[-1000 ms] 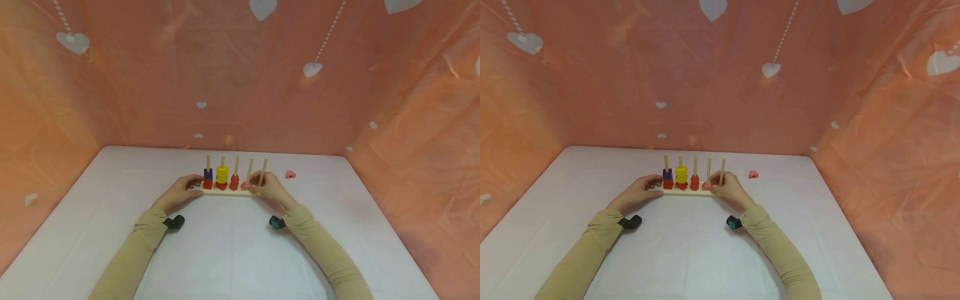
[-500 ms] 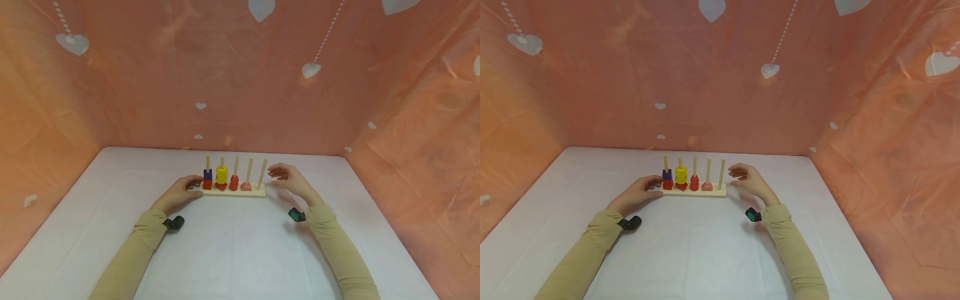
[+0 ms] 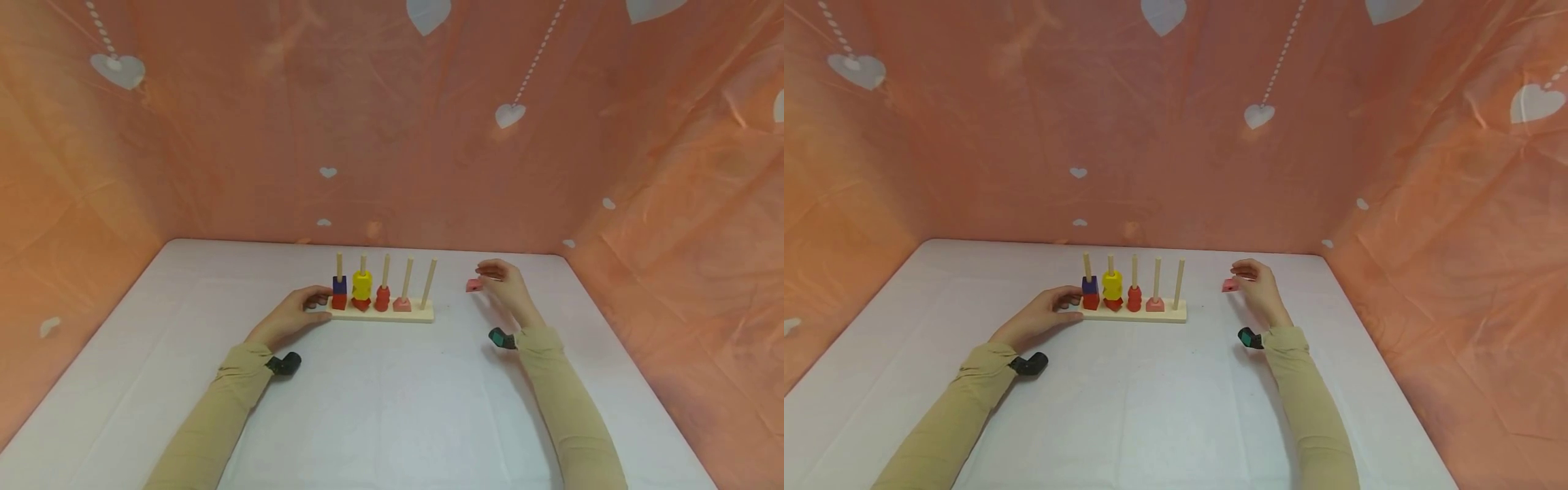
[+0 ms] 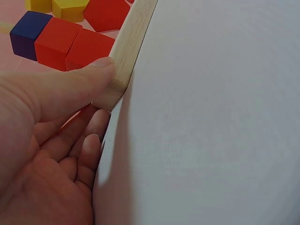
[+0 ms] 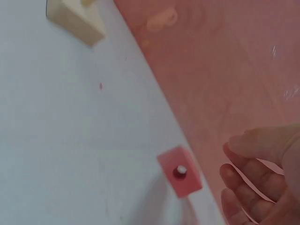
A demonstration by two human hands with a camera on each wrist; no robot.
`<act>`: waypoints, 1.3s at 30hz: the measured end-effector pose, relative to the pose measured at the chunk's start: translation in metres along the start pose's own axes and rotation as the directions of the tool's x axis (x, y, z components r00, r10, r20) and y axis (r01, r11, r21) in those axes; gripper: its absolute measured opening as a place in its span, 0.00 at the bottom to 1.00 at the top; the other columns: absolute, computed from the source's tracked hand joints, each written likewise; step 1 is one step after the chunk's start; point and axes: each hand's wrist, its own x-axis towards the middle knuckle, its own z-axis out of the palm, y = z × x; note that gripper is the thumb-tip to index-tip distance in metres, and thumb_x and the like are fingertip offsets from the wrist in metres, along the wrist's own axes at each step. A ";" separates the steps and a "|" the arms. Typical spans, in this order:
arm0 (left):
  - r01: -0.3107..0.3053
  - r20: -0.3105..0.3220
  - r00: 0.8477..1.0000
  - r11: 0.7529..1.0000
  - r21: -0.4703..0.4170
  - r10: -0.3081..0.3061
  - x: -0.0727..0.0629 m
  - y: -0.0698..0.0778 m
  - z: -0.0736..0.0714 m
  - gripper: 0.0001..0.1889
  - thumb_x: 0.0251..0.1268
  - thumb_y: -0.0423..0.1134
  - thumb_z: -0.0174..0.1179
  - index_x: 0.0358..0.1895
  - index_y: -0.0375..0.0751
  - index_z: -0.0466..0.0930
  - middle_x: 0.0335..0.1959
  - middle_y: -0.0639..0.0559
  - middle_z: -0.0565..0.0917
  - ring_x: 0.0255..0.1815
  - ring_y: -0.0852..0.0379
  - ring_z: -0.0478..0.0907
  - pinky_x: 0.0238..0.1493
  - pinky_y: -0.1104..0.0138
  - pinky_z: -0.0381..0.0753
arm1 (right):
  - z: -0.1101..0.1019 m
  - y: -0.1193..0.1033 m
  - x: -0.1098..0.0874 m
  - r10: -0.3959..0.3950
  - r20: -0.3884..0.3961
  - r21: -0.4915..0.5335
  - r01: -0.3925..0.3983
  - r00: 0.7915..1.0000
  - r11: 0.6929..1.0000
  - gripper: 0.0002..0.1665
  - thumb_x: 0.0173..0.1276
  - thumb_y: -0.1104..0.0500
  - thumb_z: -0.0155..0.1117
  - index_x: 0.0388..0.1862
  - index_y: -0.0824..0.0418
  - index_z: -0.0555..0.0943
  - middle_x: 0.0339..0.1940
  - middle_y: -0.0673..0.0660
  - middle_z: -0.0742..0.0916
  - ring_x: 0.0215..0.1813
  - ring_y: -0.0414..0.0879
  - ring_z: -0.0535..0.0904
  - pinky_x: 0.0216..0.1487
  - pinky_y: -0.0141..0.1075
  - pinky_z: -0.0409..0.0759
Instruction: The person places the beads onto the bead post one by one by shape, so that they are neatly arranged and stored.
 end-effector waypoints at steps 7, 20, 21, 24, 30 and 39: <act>-0.006 0.006 1.000 1.000 -0.012 0.006 0.001 0.001 0.001 0.28 0.61 0.39 0.65 0.65 0.41 0.69 0.59 0.43 0.74 0.59 0.45 0.68 0.64 0.51 0.64 | -0.002 0.016 0.005 0.180 0.003 0.054 -0.180 0.984 0.982 0.19 0.72 0.67 0.53 0.60 0.71 0.71 0.56 0.67 0.80 0.57 0.54 0.74 0.51 0.32 0.72; -0.028 0.000 1.000 1.000 0.003 0.028 0.001 0.006 0.000 0.28 0.62 0.37 0.65 0.65 0.39 0.69 0.58 0.43 0.74 0.57 0.45 0.68 0.63 0.52 0.65 | -0.006 0.023 0.009 0.232 0.062 0.023 -0.233 0.971 0.972 0.23 0.69 0.63 0.60 0.61 0.70 0.73 0.55 0.68 0.81 0.58 0.53 0.74 0.54 0.34 0.67; -0.028 -0.001 1.000 1.000 0.004 0.028 0.001 0.005 0.000 0.28 0.62 0.38 0.65 0.65 0.39 0.69 0.58 0.43 0.74 0.57 0.45 0.68 0.62 0.52 0.66 | -0.006 0.022 0.008 0.240 0.066 0.025 -0.242 0.969 0.970 0.23 0.69 0.63 0.60 0.61 0.69 0.73 0.56 0.67 0.80 0.58 0.53 0.73 0.54 0.33 0.68; -0.023 -0.001 1.000 1.000 0.002 0.023 0.002 0.004 0.000 0.28 0.61 0.38 0.65 0.65 0.39 0.69 0.57 0.43 0.74 0.57 0.45 0.68 0.62 0.52 0.66 | -0.006 0.022 0.006 0.266 0.074 0.017 -0.268 0.961 0.963 0.23 0.68 0.60 0.62 0.60 0.68 0.75 0.57 0.65 0.80 0.57 0.51 0.72 0.49 0.32 0.68; -0.012 -0.003 1.000 1.000 0.010 0.012 0.001 0.001 0.000 0.28 0.61 0.38 0.65 0.64 0.39 0.69 0.57 0.43 0.74 0.57 0.46 0.69 0.63 0.52 0.66 | -0.003 0.027 0.003 0.251 0.096 -0.019 -0.250 0.963 0.968 0.24 0.63 0.56 0.69 0.56 0.65 0.79 0.53 0.61 0.82 0.52 0.51 0.71 0.46 0.34 0.70; -0.018 -0.002 1.000 1.000 0.011 0.018 0.000 0.001 0.000 0.28 0.61 0.38 0.65 0.65 0.39 0.69 0.57 0.43 0.74 0.57 0.45 0.68 0.63 0.52 0.66 | 0.004 0.030 0.000 0.222 0.100 -0.014 -0.222 0.970 0.975 0.17 0.66 0.64 0.64 0.54 0.64 0.79 0.51 0.60 0.80 0.50 0.52 0.72 0.45 0.30 0.75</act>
